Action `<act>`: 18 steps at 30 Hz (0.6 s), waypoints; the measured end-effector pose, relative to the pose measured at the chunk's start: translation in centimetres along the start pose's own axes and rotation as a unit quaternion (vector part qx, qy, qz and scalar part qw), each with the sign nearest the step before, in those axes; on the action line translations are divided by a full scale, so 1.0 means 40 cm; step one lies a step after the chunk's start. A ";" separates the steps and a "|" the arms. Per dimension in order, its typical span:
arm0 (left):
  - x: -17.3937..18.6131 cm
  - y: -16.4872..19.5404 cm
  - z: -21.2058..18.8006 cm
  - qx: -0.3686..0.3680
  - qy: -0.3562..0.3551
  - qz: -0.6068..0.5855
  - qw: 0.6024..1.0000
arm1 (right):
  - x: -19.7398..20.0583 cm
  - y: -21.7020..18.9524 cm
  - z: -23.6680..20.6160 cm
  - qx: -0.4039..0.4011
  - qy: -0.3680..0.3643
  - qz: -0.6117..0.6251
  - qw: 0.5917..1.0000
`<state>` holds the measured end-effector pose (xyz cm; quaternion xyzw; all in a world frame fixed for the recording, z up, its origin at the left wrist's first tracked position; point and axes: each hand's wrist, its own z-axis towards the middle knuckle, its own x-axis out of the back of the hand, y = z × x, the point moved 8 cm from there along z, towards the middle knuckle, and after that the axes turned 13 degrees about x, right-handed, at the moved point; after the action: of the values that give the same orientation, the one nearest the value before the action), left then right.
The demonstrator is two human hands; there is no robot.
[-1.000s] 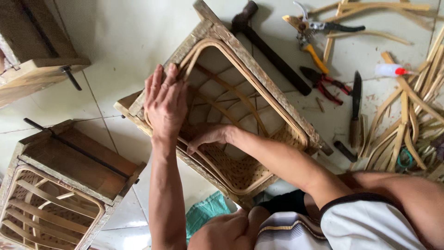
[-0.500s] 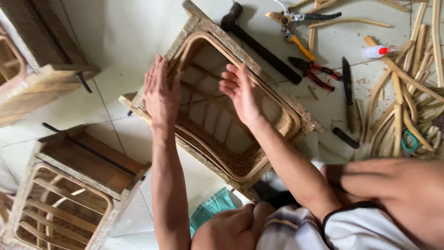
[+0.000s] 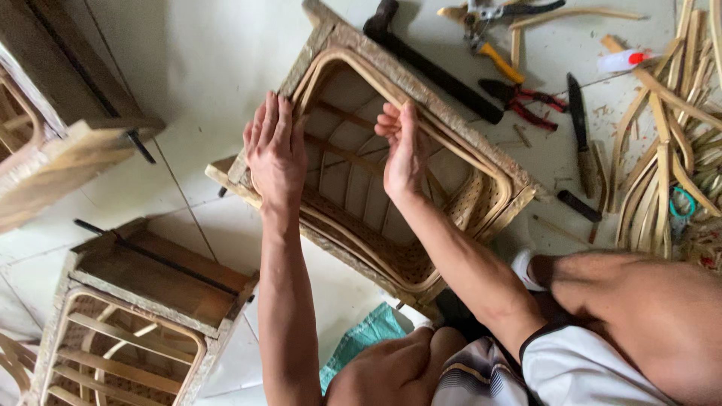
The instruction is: The person assembles a rectangular woven basket by inserting thin wooden strips into a frame, applying glue to the joints, and tapping them into place with a hammer. They also use pliers to trim excess material and adjust the strips.
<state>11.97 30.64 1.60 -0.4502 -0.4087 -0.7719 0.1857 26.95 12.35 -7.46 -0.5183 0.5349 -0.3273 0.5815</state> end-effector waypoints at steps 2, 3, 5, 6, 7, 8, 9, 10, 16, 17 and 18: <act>-0.003 -0.002 0.002 -0.003 0.011 -0.008 1.000 | 0.009 0.004 -0.008 -0.015 0.002 0.011 1.000; -0.002 -0.002 0.005 -0.003 0.022 -0.013 1.000 | 0.011 0.007 -0.012 -0.020 0.004 0.016 1.000; -0.001 0.002 0.009 -0.004 0.030 -0.022 0.999 | 0.008 0.019 -0.016 -0.028 0.005 0.019 0.999; 0.001 0.005 0.012 -0.005 0.029 -0.022 0.999 | 0.005 0.026 -0.016 -0.031 0.002 0.022 0.999; 0.007 0.008 0.015 -0.004 0.031 -0.022 0.999 | 0.000 0.031 -0.013 -0.028 0.002 0.021 0.999; 0.013 0.011 0.018 0.003 0.028 -0.016 0.999 | -0.001 0.034 -0.010 -0.026 0.003 0.020 0.999; 0.022 0.016 0.021 0.009 0.025 -0.011 1.000 | -0.002 0.034 -0.006 -0.023 0.004 0.019 1.000; 0.032 0.024 0.023 0.012 0.024 -0.010 1.000 | -0.003 0.034 -0.007 -0.039 0.000 0.025 0.999; 0.072 0.074 0.019 0.035 -0.018 -0.038 0.999 | -0.102 -0.139 -0.068 -0.106 -0.222 0.077 0.966; 0.083 0.085 0.019 0.024 0.014 -0.020 0.999 | -0.135 -0.191 -0.070 -0.098 -0.254 0.054 0.961; 0.091 0.090 0.017 0.018 0.042 0.000 0.999 | -0.172 -0.241 -0.065 -0.098 -0.284 0.029 0.953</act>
<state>12.79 29.33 6.53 -0.4142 -0.4142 -0.7825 0.2109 24.67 15.74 3.96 -0.6286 0.3921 -0.0955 0.6648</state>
